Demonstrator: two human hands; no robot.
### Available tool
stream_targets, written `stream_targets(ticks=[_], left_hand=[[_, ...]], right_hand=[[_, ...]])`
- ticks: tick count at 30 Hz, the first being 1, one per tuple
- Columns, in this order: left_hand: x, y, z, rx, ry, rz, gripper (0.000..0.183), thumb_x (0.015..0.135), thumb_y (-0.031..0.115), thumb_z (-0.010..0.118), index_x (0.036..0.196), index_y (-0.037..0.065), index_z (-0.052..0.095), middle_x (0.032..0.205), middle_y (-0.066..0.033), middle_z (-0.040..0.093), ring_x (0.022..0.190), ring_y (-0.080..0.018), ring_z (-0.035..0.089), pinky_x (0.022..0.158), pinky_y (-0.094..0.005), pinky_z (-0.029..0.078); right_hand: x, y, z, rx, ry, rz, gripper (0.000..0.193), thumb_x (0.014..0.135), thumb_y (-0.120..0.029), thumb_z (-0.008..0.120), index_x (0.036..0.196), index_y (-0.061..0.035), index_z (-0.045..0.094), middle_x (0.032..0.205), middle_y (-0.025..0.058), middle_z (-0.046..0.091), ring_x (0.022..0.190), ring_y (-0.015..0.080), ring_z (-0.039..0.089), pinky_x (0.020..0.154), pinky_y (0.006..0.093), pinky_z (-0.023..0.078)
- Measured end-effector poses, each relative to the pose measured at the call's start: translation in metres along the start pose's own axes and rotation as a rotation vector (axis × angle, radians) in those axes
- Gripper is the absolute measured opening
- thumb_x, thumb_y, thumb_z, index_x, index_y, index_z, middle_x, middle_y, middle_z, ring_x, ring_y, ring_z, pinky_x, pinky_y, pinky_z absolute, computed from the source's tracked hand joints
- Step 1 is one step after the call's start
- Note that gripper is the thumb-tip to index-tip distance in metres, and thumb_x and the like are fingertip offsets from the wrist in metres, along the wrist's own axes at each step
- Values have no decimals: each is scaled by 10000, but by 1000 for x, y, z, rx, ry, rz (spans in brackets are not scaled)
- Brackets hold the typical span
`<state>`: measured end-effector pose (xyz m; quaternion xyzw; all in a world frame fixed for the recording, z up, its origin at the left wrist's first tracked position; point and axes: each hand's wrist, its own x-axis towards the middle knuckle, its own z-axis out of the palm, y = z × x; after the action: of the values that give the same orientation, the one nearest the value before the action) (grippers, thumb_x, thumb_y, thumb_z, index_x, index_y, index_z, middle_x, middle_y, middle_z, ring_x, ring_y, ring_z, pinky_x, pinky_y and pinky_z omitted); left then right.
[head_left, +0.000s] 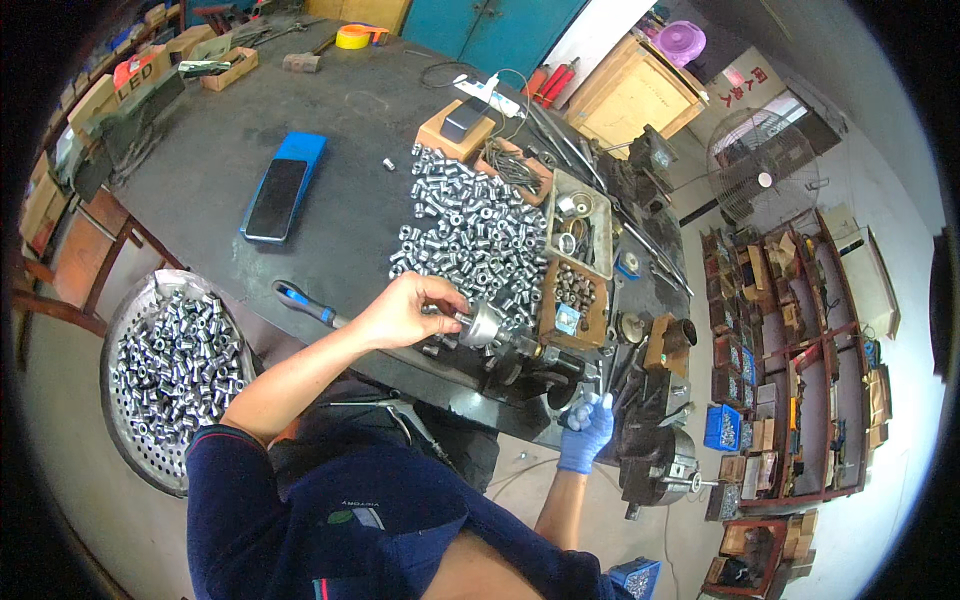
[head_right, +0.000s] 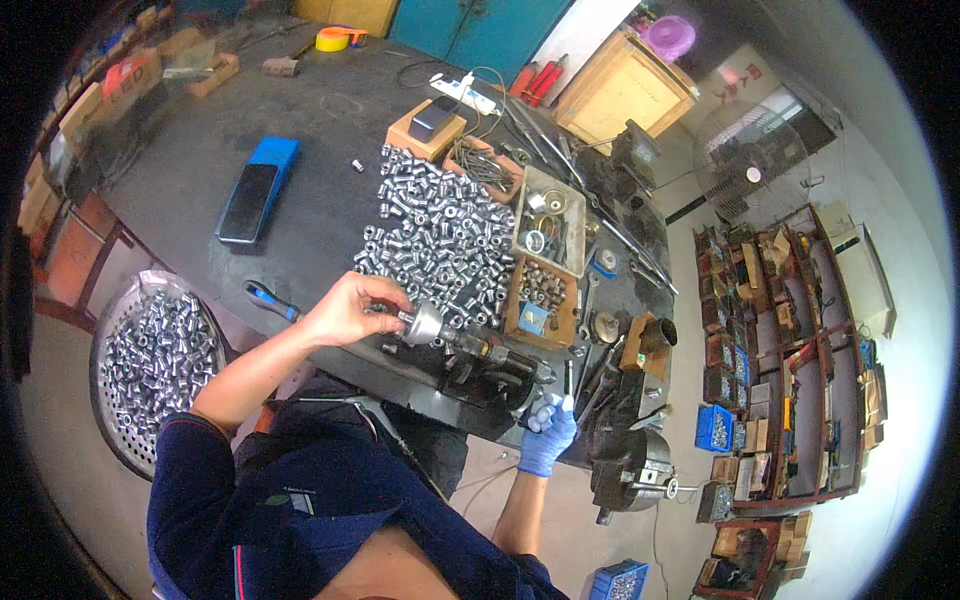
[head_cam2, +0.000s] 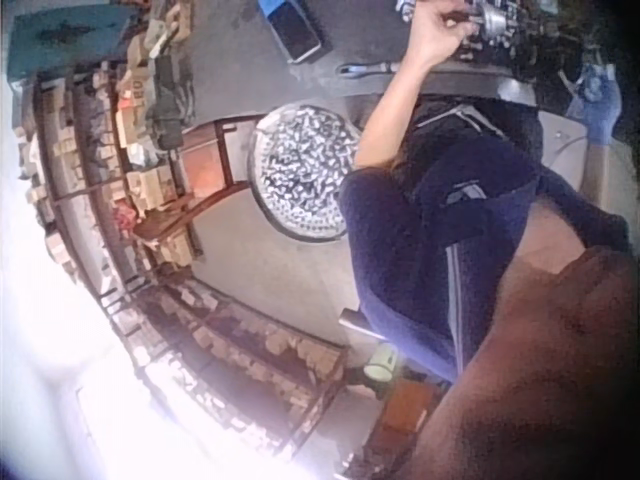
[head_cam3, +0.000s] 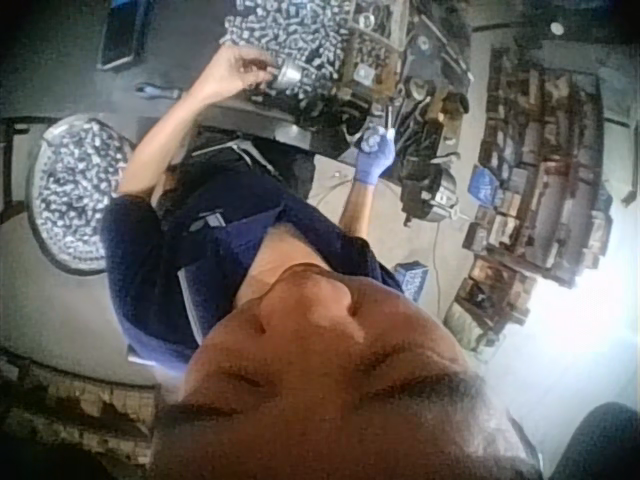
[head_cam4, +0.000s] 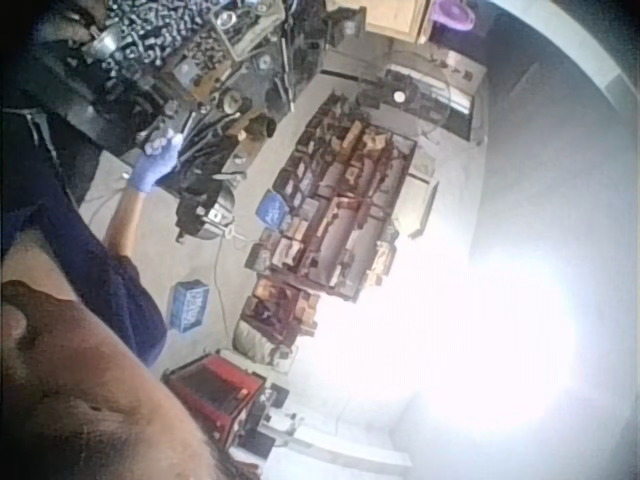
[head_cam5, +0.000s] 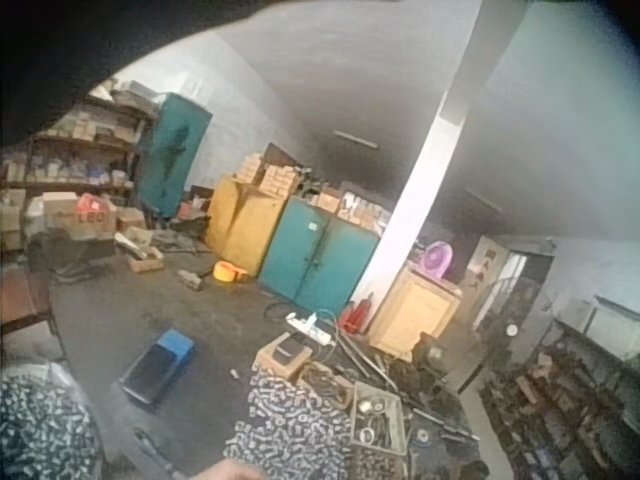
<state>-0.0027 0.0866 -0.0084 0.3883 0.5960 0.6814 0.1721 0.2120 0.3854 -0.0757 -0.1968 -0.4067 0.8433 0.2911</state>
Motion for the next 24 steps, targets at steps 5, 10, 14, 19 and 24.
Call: stream_targets(ticks=[5, 10, 14, 19, 24], left_hand=[[3, 4, -6, -55, -18, -127, 189, 715, -34, 662, 898, -32, 618, 851, -72, 630, 783, -118, 586, 716, -251, 474], [0, 0, -3, -99, 15, -119, 171, 724, -19, 665, 890, -19, 624, 840, -65, 636, 790, -109, 585, 723, -247, 471], [1, 7, 0, 36, 26, -94, 178, 703, -24, 665, 875, -29, 619, 854, -82, 629, 797, -138, 587, 732, -266, 467], [1, 15, 5, 183, 27, -32, 198, 675, 5, 672, 865, -18, 622, 851, -95, 627, 797, -166, 590, 736, -289, 457], [1, 7, 4, 121, 22, -56, 193, 689, -11, 667, 875, -26, 618, 841, -83, 626, 803, -145, 584, 735, -281, 459]], right_hand=[[-10, -43, 21, 13, -174, -58, 422, 887, -375, 462, 820, 23, 589, 474, 31, 445, 360, 93, 343, 313, 216, 277], [36, -65, 55, 16, -245, -108, 444, 900, -407, 419, 771, -15, 583, 463, 8, 398, 347, 73, 298, 292, 193, 222], [96, -48, 47, 276, -243, 11, 423, 902, -381, 427, 773, -5, 573, 486, 45, 468, 349, 101, 332, 293, 209, 273], [116, -6, 10, -19, -101, -4, 386, 869, -389, 504, 762, -28, 587, 544, 8, 533, 423, 76, 459, 366, 189, 337], [78, 22, 8, -203, 202, 14, 297, 832, -340, 581, 699, -74, 580, 551, -35, 510, 429, 49, 440, 401, 171, 317]])
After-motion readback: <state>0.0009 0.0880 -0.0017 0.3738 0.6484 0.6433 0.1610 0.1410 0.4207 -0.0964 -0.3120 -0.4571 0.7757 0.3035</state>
